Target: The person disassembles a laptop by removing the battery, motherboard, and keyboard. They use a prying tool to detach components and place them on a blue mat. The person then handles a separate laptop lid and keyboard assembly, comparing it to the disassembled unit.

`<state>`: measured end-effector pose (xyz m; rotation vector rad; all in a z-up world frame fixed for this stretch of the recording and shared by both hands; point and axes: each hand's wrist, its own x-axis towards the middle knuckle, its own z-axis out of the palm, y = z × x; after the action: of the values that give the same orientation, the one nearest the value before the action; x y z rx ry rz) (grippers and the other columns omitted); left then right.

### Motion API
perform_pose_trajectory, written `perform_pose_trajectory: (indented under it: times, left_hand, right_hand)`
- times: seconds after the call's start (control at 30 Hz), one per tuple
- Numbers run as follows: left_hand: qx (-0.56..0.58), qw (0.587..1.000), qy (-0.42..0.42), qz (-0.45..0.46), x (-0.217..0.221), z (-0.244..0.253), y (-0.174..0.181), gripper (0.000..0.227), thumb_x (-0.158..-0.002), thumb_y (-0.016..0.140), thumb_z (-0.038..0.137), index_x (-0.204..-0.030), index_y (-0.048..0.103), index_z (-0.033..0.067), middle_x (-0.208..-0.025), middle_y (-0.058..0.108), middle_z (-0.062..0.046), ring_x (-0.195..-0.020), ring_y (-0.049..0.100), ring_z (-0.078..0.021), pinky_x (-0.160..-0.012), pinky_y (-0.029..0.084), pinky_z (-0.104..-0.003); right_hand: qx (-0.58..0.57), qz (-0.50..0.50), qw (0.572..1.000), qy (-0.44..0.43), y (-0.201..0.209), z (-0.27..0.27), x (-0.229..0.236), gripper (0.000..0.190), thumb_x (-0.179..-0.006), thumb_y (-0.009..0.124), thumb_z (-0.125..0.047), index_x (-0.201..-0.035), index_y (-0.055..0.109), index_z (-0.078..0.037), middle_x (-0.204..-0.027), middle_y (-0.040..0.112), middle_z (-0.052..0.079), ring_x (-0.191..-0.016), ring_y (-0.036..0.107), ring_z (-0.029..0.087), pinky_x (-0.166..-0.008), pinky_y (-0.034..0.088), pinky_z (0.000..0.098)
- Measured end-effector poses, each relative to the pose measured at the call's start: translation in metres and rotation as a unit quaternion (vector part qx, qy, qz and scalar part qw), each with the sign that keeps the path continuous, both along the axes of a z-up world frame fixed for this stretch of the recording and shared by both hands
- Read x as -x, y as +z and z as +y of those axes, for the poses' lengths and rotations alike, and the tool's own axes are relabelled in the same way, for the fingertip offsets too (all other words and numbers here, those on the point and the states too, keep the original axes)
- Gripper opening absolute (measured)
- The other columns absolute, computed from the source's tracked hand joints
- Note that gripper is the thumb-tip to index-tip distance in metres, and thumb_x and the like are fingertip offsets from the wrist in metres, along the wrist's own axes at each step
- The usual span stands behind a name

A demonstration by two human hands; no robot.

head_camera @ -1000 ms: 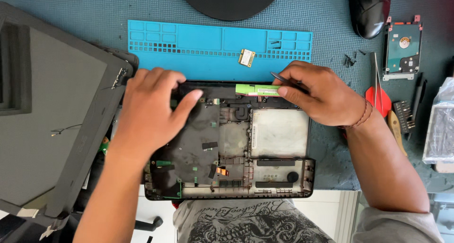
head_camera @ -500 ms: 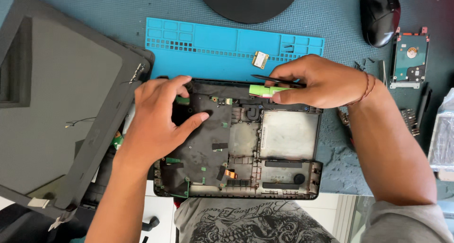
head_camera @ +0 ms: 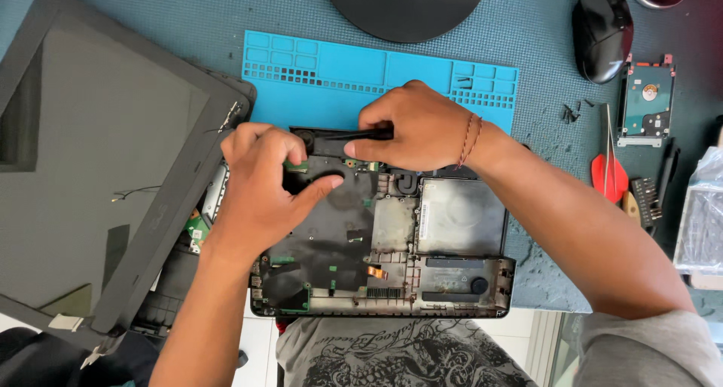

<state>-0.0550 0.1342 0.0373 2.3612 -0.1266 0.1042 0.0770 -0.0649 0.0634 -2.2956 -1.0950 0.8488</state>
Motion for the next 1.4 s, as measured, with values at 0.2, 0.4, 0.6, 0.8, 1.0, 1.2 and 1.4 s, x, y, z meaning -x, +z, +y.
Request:
perform_pose_trajectory:
  times: [0.2,0.4,0.6,0.8,1.0,1.2,1.4]
  left_hand:
    - [-0.064,0.992,-0.001,-0.111,0.007,-0.01,0.009,0.043,-0.091,0.056,0.049,-0.079,0.039,0.0113,-0.08,0.051,0.001,-0.096,0.046,-0.0247,-0.084,0.027,-0.04]
    - [-0.064,0.979,0.06,-0.184,0.008,-0.022,0.013,0.042,-0.086,0.065,0.049,-0.092,0.057,0.0083,-0.089,0.06,-0.002,-0.094,0.055,-0.0245,-0.091,0.033,-0.04]
    - [-0.055,0.977,0.047,-0.199,0.016,-0.018,0.009,0.036,-0.083,0.074,0.041,-0.095,0.065,0.0079,-0.092,0.068,-0.002,-0.105,0.058,-0.0242,-0.105,0.025,-0.046]
    - [-0.063,0.973,0.018,-0.223,0.018,-0.011,0.009,0.02,-0.085,0.078,0.029,-0.082,0.066,0.0137,-0.097,0.068,0.0,-0.107,0.06,-0.0255,-0.106,0.022,-0.046]
    - [-0.061,0.975,0.078,-0.2,0.021,-0.015,0.011,0.016,-0.091,0.073,0.028,-0.094,0.072,0.0126,-0.096,0.072,0.003,-0.111,0.061,-0.0248,-0.112,0.003,-0.053]
    - [-0.048,0.977,0.059,-0.197,0.021,-0.012,0.009,0.012,-0.09,0.073,0.022,-0.09,0.073,0.0108,-0.096,0.07,0.002,-0.111,0.061,-0.0276,-0.112,0.006,-0.054]
    - [-0.072,0.98,0.083,-0.165,0.018,-0.012,0.016,0.025,-0.09,0.064,0.037,-0.095,0.071,0.0143,-0.094,0.067,0.004,-0.109,0.056,-0.0238,-0.109,0.01,-0.05]
  right_hand:
    - [-0.057,0.038,0.998,0.017,0.013,-0.001,0.003,0.022,-0.091,0.06,-0.033,-0.078,0.065,-0.016,-0.057,0.052,-0.005,-0.053,0.045,0.01,-0.057,0.038,0.0273]
    - [-0.093,0.028,0.995,0.008,0.011,-0.003,0.009,0.024,-0.092,0.057,-0.031,-0.08,0.065,-0.012,-0.061,0.056,-0.003,-0.055,0.049,0.012,-0.056,0.04,0.0278]
    - [-0.071,0.063,0.996,0.004,0.014,-0.002,0.008,0.022,-0.092,0.056,-0.031,-0.086,0.069,-0.013,-0.064,0.06,-0.003,-0.057,0.051,0.01,-0.057,0.04,0.0286]
    - [-0.046,0.039,0.998,0.014,0.008,-0.002,0.007,0.034,-0.094,0.054,-0.034,-0.068,0.05,-0.014,-0.056,0.042,-0.004,-0.053,0.037,0.01,-0.058,0.033,0.0275]
    - [-0.053,0.026,0.998,0.018,0.018,0.003,0.009,0.024,-0.091,0.056,-0.034,-0.08,0.062,-0.013,-0.063,0.054,-0.003,-0.057,0.047,0.012,-0.06,0.038,0.0291]
    - [-0.056,0.03,0.998,0.017,0.017,0.003,0.008,0.024,-0.091,0.056,-0.034,-0.079,0.061,-0.013,-0.062,0.053,-0.004,-0.057,0.046,0.012,-0.061,0.038,0.0283]
    - [-0.041,0.043,0.998,0.01,0.016,0.004,0.006,0.024,-0.09,0.056,-0.035,-0.08,0.063,-0.015,-0.062,0.054,-0.005,-0.056,0.046,0.011,-0.063,0.038,0.0275]
